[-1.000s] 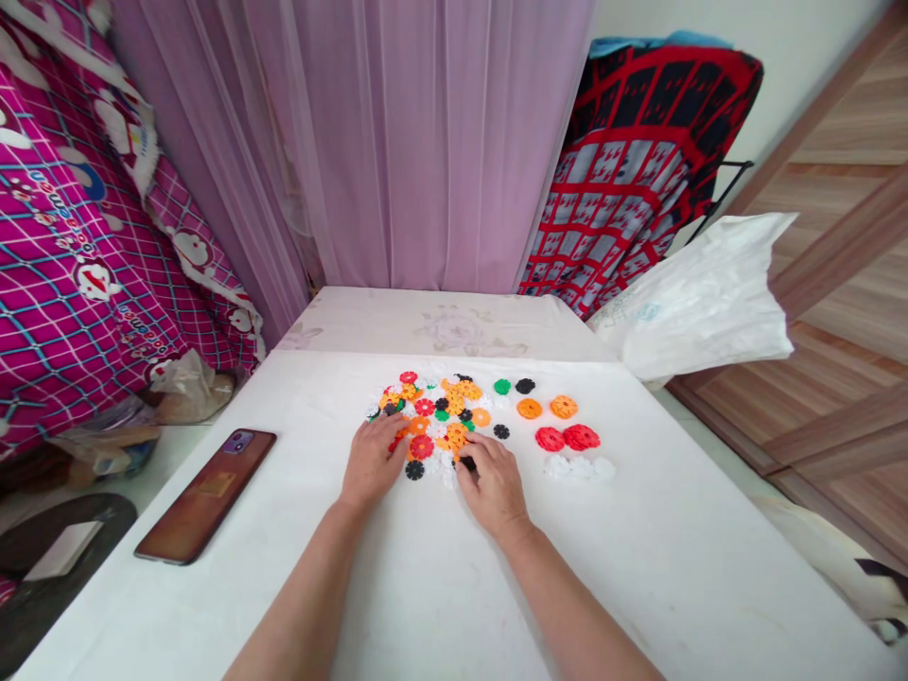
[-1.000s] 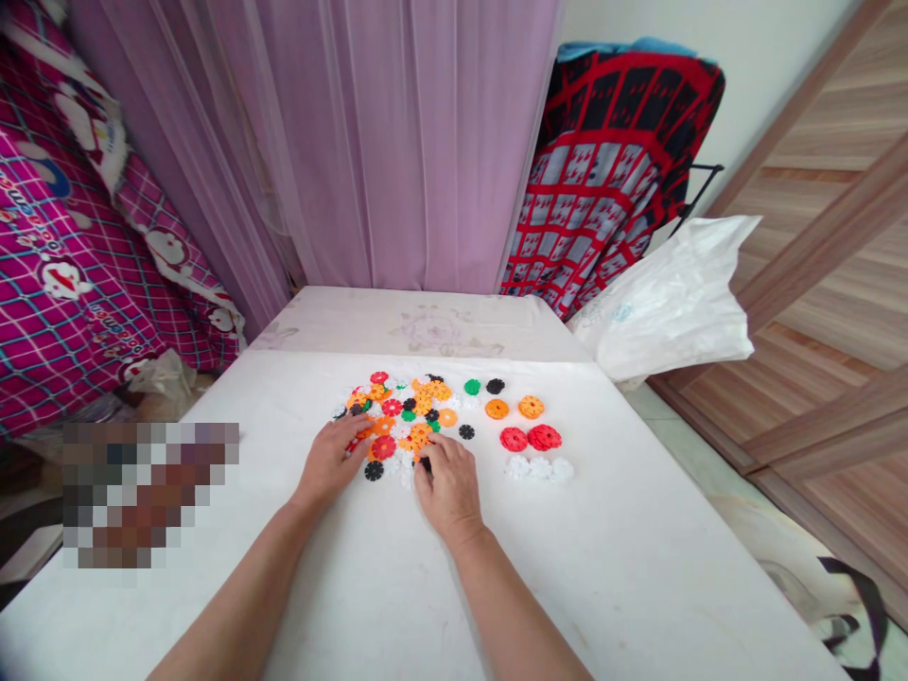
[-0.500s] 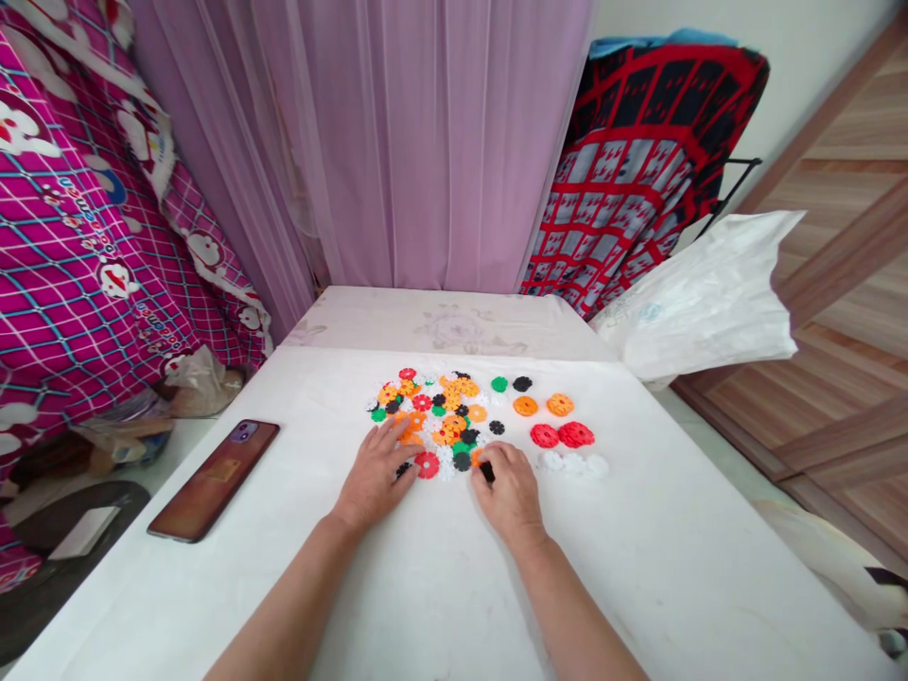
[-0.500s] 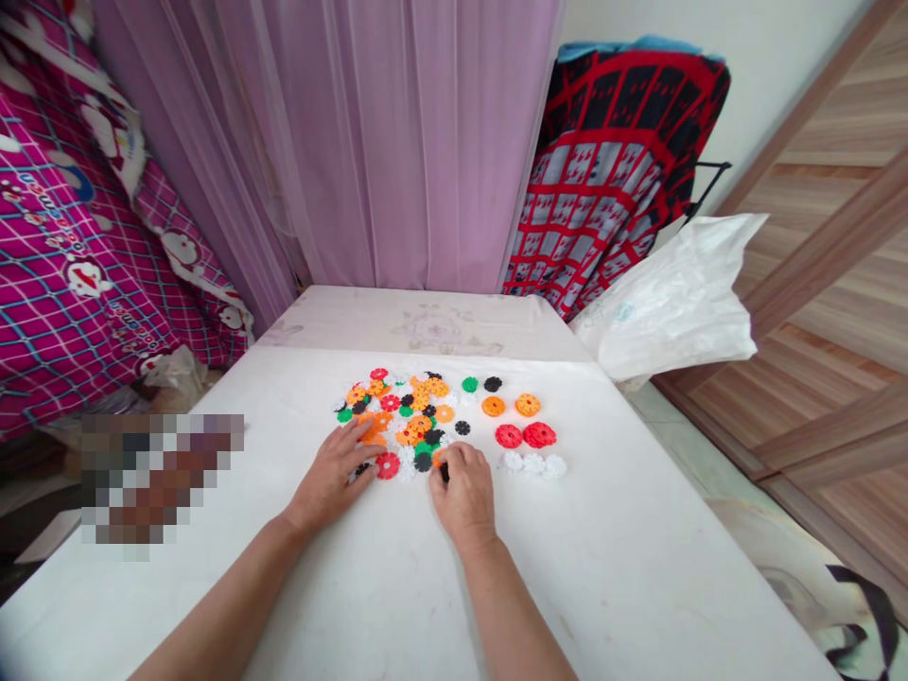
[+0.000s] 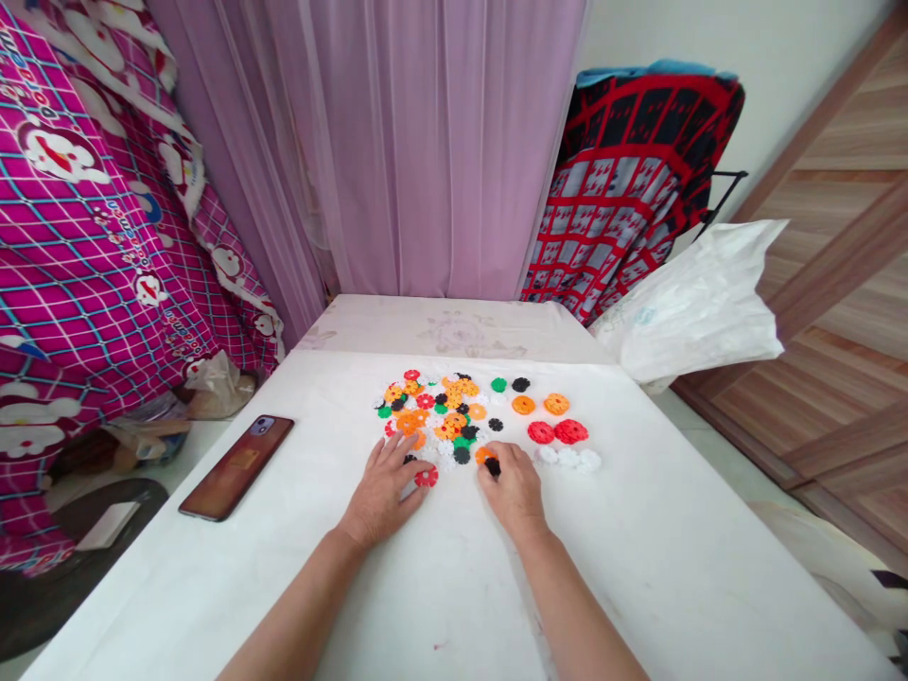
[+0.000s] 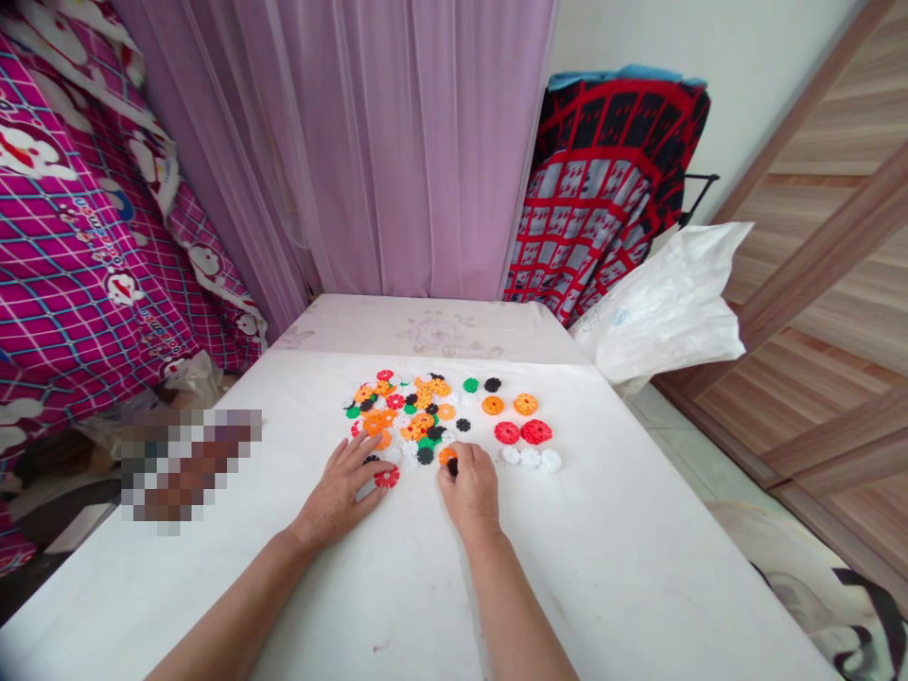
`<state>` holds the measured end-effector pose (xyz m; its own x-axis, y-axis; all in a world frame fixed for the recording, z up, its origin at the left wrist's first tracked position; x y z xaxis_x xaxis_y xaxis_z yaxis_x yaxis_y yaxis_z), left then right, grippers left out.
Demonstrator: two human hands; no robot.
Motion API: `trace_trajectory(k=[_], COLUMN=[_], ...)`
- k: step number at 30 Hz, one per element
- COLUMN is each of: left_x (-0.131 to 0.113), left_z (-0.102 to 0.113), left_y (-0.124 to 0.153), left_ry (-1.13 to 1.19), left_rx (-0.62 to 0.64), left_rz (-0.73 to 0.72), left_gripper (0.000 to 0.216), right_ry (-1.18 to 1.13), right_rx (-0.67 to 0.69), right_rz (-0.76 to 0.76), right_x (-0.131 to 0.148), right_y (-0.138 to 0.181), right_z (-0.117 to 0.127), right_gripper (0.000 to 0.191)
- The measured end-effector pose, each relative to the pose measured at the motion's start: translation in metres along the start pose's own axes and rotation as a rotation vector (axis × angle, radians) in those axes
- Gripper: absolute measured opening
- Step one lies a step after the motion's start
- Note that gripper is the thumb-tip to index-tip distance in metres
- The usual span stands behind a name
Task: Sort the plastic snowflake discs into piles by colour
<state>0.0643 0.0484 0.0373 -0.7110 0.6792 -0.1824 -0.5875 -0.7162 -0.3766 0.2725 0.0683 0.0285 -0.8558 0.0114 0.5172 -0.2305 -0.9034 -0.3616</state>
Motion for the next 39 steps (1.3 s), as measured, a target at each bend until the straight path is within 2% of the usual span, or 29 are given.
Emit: trace_trajectory(k=[5,11,14,18,20,23,26,29,33,39], left_x=[-0.008,0.001,0.004,0.004,0.003,-0.001,-0.011,-0.024,-0.023,-0.013], left_z=[0.002,0.001,0.002,0.004,0.004,0.005,-0.001,-0.01,-0.015,-0.013], left_y=[0.008,0.009,0.008,0.007,0.006,0.007,0.007,0.001,-0.011,-0.02], left_ry=[0.009,0.024,0.023,0.019,0.024,0.031,0.027,0.024,-0.004,-0.017], left_rx=[-0.009,-0.041,-0.069,-0.106,-0.119,-0.147,-0.123,-0.041,-0.006,-0.048], left_rz=[-0.013,0.076,0.123,0.134,0.108,0.072,0.033,-0.012,0.061,0.126], left_gripper=[0.027,0.023,0.022,0.022,0.023,0.024,0.04,0.056,0.039,0.032], right_ry=[0.033,-0.071,-0.159,-0.288,-0.354,-0.382,-0.264,-0.034,0.169,0.229], right_rx=[0.013,-0.028,-0.011,0.099,0.116,0.056,-0.037,-0.062,-0.031,0.026], right_rz=[0.076,0.118,0.189,0.297,0.277,0.18,0.063,-0.03,-0.077,-0.063], right_x=[0.003,0.006,0.02,0.051,0.058,0.046,0.019,-0.001,-0.004,0.004], right_y=[0.009,0.021,0.027,0.035,0.033,0.023,0.011,0.004,0.002,0.0], right_z=[0.007,0.012,0.012,0.003,0.0,-0.001,0.003,0.003,0.003,0.007], right_gripper=[0.015,0.013,0.014,0.019,0.023,0.029,0.026,0.026,0.033,0.018])
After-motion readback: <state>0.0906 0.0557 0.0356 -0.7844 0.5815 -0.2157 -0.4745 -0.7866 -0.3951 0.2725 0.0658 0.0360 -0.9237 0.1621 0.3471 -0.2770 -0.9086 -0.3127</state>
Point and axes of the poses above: each hand's wrist, its own y-axis away from the middle knuckle, its own z-axis out of the back of the hand, x = y × z, the point moved 7 cm from there along -y, towards the middle knuckle, and after that the axes turned 13 degrees about -z, right-handed, at the moved point
